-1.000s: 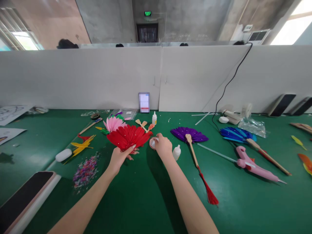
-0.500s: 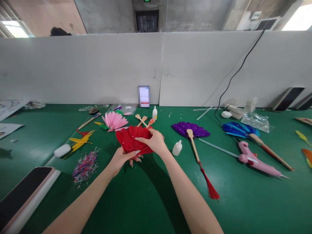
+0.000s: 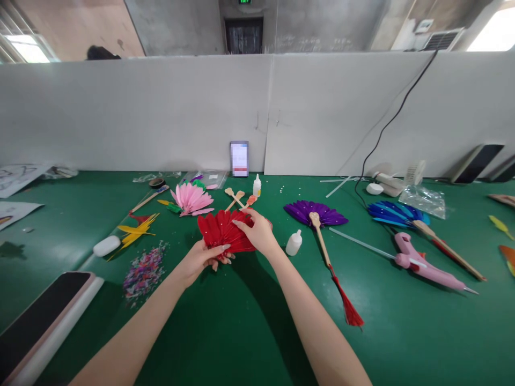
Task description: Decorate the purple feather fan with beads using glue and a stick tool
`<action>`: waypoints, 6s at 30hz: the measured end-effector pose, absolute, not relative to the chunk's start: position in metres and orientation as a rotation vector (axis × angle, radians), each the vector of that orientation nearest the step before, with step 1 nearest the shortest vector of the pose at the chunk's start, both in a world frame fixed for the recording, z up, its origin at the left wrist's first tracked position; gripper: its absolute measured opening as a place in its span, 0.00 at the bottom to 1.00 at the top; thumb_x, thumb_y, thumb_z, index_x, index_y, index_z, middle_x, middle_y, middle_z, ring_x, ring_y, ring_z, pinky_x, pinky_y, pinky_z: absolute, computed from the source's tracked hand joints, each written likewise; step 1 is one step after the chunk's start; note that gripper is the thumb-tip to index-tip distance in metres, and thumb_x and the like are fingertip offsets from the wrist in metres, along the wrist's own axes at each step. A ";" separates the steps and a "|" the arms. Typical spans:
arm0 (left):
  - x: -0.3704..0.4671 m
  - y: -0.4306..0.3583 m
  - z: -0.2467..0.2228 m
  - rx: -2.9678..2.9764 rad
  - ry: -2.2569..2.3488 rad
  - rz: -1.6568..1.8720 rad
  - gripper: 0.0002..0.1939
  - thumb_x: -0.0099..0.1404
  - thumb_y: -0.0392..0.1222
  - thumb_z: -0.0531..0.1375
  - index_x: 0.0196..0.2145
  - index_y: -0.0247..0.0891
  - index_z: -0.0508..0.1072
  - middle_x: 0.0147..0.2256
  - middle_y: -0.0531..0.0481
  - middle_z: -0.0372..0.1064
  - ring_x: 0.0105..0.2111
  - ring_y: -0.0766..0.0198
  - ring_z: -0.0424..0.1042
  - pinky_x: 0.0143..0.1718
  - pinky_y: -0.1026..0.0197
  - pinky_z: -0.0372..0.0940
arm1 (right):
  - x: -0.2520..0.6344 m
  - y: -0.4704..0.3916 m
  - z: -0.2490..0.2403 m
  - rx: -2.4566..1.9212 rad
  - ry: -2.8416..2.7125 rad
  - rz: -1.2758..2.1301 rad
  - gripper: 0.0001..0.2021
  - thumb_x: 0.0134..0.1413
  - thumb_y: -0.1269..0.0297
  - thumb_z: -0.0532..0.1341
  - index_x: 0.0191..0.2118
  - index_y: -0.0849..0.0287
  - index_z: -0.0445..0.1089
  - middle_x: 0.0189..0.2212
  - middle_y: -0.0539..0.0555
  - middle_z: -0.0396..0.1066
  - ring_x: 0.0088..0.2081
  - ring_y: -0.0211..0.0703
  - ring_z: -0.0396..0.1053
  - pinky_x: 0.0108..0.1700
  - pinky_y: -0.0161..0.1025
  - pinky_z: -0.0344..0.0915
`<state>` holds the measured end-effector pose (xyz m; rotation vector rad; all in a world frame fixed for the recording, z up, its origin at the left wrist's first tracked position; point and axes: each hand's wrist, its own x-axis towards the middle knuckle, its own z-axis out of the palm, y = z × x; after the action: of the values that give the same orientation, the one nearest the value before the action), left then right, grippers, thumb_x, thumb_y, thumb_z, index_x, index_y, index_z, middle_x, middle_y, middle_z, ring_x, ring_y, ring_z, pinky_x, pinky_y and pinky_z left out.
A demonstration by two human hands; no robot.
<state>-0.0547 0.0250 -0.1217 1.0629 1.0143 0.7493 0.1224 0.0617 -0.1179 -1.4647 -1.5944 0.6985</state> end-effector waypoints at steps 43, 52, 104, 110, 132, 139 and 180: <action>-0.059 0.018 -0.117 1.218 0.878 0.324 0.15 0.54 0.44 0.63 0.32 0.26 0.73 0.30 0.38 0.75 0.25 0.63 0.74 0.16 0.72 0.61 | 0.146 0.066 -0.123 -1.707 -1.609 0.705 0.11 0.57 0.65 0.52 0.41 0.60 0.69 0.27 0.54 0.75 0.27 0.41 0.71 0.29 0.35 0.63; -0.060 0.019 -0.121 1.197 0.858 0.275 0.15 0.54 0.45 0.64 0.30 0.27 0.73 0.29 0.38 0.75 0.24 0.64 0.74 0.15 0.72 0.60 | 0.148 0.064 -0.115 -1.873 -1.656 0.526 0.14 0.56 0.54 0.55 0.38 0.58 0.71 0.27 0.56 0.73 0.32 0.46 0.72 0.32 0.37 0.61; -0.066 0.017 -0.112 1.264 0.638 0.000 0.14 0.52 0.45 0.64 0.31 0.30 0.73 0.28 0.43 0.75 0.22 0.65 0.73 0.15 0.72 0.61 | 0.122 0.043 -0.100 -1.075 -2.353 1.117 0.18 0.59 0.53 0.50 0.26 0.59 0.67 0.22 0.48 0.64 0.25 0.37 0.60 0.29 0.33 0.57; -0.065 0.017 -0.111 1.262 0.646 0.031 0.13 0.53 0.44 0.64 0.32 0.30 0.73 0.27 0.43 0.74 0.21 0.66 0.73 0.14 0.73 0.60 | 0.117 0.042 -0.101 -1.253 -2.281 1.001 0.15 0.60 0.56 0.51 0.27 0.58 0.65 0.24 0.48 0.67 0.26 0.36 0.63 0.31 0.33 0.60; -0.131 0.071 -0.124 1.352 1.990 1.139 0.27 0.51 0.55 0.62 0.43 0.33 0.68 0.23 0.51 0.71 0.17 0.65 0.68 0.22 0.64 0.62 | 0.109 0.105 -0.118 -2.010 -1.971 0.108 0.18 0.60 0.57 0.53 0.51 0.62 0.61 0.46 0.62 0.66 0.47 0.50 0.64 0.41 0.39 0.62; -0.147 0.079 -0.145 1.595 2.230 1.351 0.39 0.57 0.52 0.58 0.59 0.28 0.51 0.40 0.38 0.67 0.39 0.53 0.68 0.43 0.51 0.63 | 0.090 0.134 -0.124 -2.036 -2.017 0.079 0.07 0.58 0.71 0.54 0.39 0.65 0.68 0.39 0.65 0.69 0.44 0.51 0.67 0.38 0.39 0.63; -0.080 0.049 -0.129 1.189 1.120 1.369 0.21 0.59 0.54 0.56 0.41 0.32 0.71 0.13 0.61 0.50 0.11 0.75 0.48 0.13 0.70 0.45 | 0.080 0.100 -0.115 -1.564 -1.380 0.891 0.18 0.57 0.53 0.52 0.31 0.64 0.70 0.26 0.62 0.73 0.29 0.46 0.73 0.30 0.37 0.65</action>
<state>-0.0798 0.0491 -0.1293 1.1885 1.1204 1.3686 0.0800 0.1000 -0.1151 -1.5643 -1.3799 0.8909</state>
